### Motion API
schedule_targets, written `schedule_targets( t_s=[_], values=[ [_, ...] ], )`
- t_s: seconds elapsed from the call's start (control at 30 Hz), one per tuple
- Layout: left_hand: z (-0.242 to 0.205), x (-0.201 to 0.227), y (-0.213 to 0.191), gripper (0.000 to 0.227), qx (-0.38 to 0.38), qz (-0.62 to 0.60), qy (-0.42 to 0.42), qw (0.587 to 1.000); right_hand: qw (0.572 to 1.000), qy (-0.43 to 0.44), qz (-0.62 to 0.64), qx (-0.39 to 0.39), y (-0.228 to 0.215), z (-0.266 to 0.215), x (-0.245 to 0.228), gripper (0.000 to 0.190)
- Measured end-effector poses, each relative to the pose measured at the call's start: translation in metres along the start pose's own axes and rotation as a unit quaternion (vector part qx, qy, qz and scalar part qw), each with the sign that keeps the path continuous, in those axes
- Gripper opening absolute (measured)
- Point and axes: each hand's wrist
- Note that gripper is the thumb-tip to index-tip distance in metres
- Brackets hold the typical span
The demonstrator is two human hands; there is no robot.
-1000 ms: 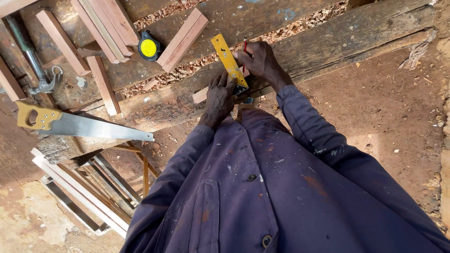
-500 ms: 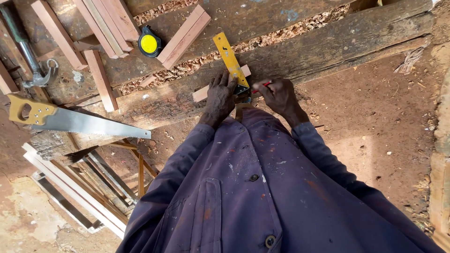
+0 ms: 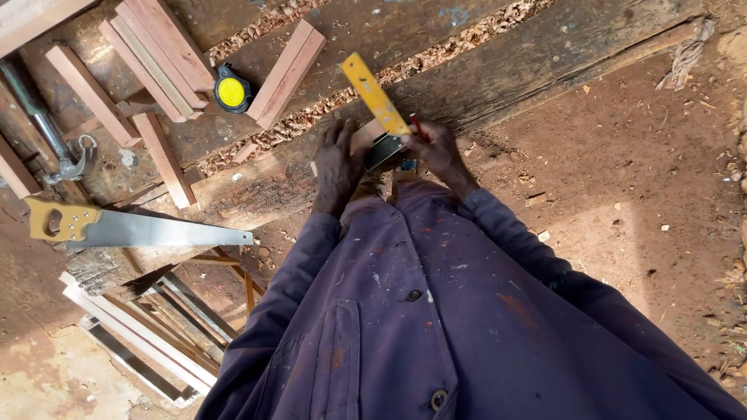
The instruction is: Using a try square and pencil to mark cutting lines on small wooden blocks on a workbench.
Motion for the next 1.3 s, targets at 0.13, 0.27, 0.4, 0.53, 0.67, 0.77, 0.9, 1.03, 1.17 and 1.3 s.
schedule_targets(
  t_s=[0.13,0.27,0.4,0.53,0.67,0.77,0.9,1.03,1.17,1.3],
  values=[
    [-0.01,-0.032,0.02,0.04,0.005,0.116,0.068,0.991,0.999,-0.017,-0.013,0.033,-0.032,-0.017,-0.017,0.01],
    [-0.02,-0.018,0.033,0.017,0.028,0.142,0.134,0.98,0.999,0.009,0.011,0.04,-0.051,-0.03,-0.012,0.004],
    [-0.017,0.0,0.004,0.033,0.028,0.119,0.138,0.983,0.999,0.024,0.032,0.015,-0.045,-0.031,0.011,0.007],
    [-0.016,0.026,-0.004,0.025,0.043,0.006,0.109,0.993,0.999,0.023,0.024,-0.012,-0.021,-0.028,0.005,0.003],
    [-0.017,0.031,0.009,0.052,0.054,0.02,0.124,0.991,0.993,0.042,0.103,-0.031,0.004,-0.022,-0.014,0.007],
    [-0.017,0.033,0.007,0.066,0.001,0.023,0.152,0.988,0.991,0.044,0.126,-0.03,0.009,-0.01,0.013,0.008],
    [-0.02,0.021,0.02,0.065,-0.032,0.054,0.162,0.985,0.989,0.042,0.137,-0.024,0.009,-0.004,0.025,0.007],
    [-0.021,0.01,0.029,0.062,-0.031,0.061,0.166,0.984,0.987,0.057,0.15,-0.017,0.006,0.002,0.05,0.012],
    [-0.021,0.013,0.027,0.06,-0.036,0.06,0.168,0.983,0.988,0.062,0.142,-0.016,0.005,0.0,0.045,0.011],
    [-0.022,0.016,0.025,0.059,-0.042,0.062,0.164,0.984,0.989,0.059,0.136,-0.02,0.005,0.001,0.052,0.009]
  ],
)
Point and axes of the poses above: each hand's wrist, its own z-axis towards the middle knuckle, its own y-axis out of the palm, x = y × z, and after that the axes turned 3 degrees about -x, right-handed
